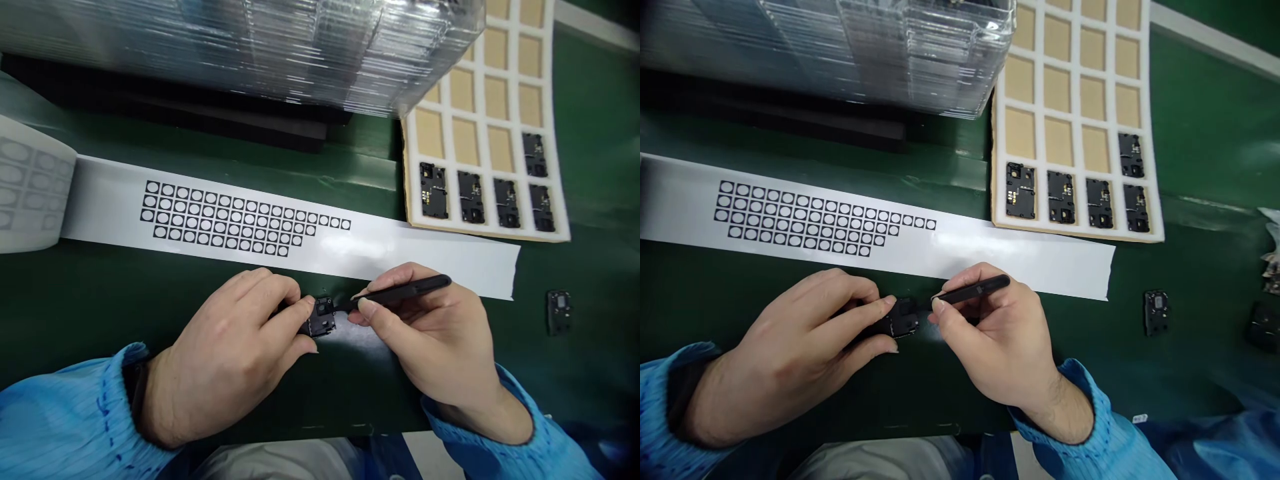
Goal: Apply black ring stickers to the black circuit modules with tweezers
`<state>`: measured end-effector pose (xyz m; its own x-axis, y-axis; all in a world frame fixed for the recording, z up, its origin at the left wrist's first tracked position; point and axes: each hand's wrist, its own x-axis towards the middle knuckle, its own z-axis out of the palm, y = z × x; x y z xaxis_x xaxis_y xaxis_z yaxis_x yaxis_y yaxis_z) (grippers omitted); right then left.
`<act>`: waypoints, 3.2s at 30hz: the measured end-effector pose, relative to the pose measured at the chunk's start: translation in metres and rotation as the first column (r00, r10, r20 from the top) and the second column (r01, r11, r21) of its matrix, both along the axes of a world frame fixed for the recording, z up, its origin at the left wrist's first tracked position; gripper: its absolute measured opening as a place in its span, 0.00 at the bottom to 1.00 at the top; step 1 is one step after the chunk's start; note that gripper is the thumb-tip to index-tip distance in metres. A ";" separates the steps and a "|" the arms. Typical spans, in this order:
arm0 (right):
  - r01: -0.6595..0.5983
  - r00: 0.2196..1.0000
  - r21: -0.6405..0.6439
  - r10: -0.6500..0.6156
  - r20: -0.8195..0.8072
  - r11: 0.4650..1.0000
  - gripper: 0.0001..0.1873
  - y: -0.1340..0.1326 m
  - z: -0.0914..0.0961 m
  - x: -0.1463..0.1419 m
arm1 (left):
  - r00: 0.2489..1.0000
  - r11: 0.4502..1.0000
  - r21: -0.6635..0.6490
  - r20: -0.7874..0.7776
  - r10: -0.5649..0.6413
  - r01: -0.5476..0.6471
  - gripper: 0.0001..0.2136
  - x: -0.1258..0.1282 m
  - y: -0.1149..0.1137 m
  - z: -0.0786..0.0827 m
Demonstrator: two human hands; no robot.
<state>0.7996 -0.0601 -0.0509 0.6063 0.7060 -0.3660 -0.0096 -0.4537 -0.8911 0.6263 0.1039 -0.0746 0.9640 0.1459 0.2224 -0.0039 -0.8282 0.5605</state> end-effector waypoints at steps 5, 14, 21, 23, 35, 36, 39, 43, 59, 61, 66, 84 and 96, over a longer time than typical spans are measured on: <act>0.003 0.999 0.001 -0.003 -0.033 1.000 0.07 0.000 -0.001 0.001 | 0.997 0.997 0.050 -0.055 -0.053 0.056 0.13 -0.008 0.002 -0.002; -0.018 1.000 0.007 0.018 -0.022 1.000 0.07 -0.001 -0.001 0.001 | 0.996 0.997 0.044 -0.059 -0.067 0.070 0.11 -0.007 0.001 -0.004; -0.059 0.987 0.006 0.057 0.151 0.998 0.07 -0.006 -0.002 -0.001 | 0.992 0.993 0.073 -0.093 -0.082 0.089 0.11 -0.010 0.002 -0.002; -0.102 0.966 0.011 0.097 0.241 0.995 0.08 -0.009 -0.002 -0.001 | 0.990 0.991 0.082 -0.104 -0.096 0.104 0.11 -0.009 0.002 -0.002; -0.405 0.793 0.111 0.289 0.536 0.907 0.19 -0.018 0.003 -0.012 | 0.972 0.976 0.136 -0.186 -0.145 0.172 0.13 -0.001 0.001 0.005; -0.424 0.770 0.089 0.307 0.560 0.901 0.20 -0.020 0.004 -0.013 | 0.971 0.975 0.136 -0.190 -0.147 0.174 0.13 -0.001 0.001 0.005; -0.390 0.725 0.023 0.292 0.623 0.920 0.21 -0.025 0.007 -0.016 | 0.970 0.975 0.133 -0.190 -0.152 0.179 0.13 -0.001 0.001 0.005; -0.316 0.779 0.065 0.220 0.587 0.946 0.21 -0.022 0.011 -0.015 | 0.972 0.978 0.117 -0.176 -0.152 0.174 0.11 -0.002 0.001 0.005; -0.412 0.731 0.057 0.292 0.617 0.910 0.20 -0.023 0.004 -0.014 | 0.976 0.981 0.109 -0.167 -0.142 0.162 0.11 0.001 0.002 0.005; -0.426 0.706 0.039 0.305 0.640 0.904 0.20 -0.023 0.005 -0.015 | 0.976 0.981 0.105 -0.168 -0.141 0.160 0.13 0.000 0.002 0.005; -0.380 0.752 0.066 0.267 0.602 0.923 0.20 -0.019 0.006 -0.018 | 0.975 0.982 0.099 -0.174 -0.141 0.160 0.12 -0.001 0.002 0.005; -0.203 0.933 0.316 0.085 0.349 0.927 0.15 -0.023 -0.005 -0.013 | 0.985 0.973 0.164 -0.082 -0.150 0.162 0.15 -0.008 0.002 0.004; -0.595 0.463 -0.173 0.511 0.724 0.785 0.26 -0.032 -0.016 -0.018 | 0.983 0.966 0.208 -0.127 -0.130 0.155 0.17 -0.011 -0.011 0.008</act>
<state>0.7814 -0.0926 -0.0668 0.1011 0.9922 0.0727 0.8506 -0.0483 -0.5236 0.6156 0.0932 -0.0666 0.9917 -0.0343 0.1239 -0.0785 -0.9249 0.3719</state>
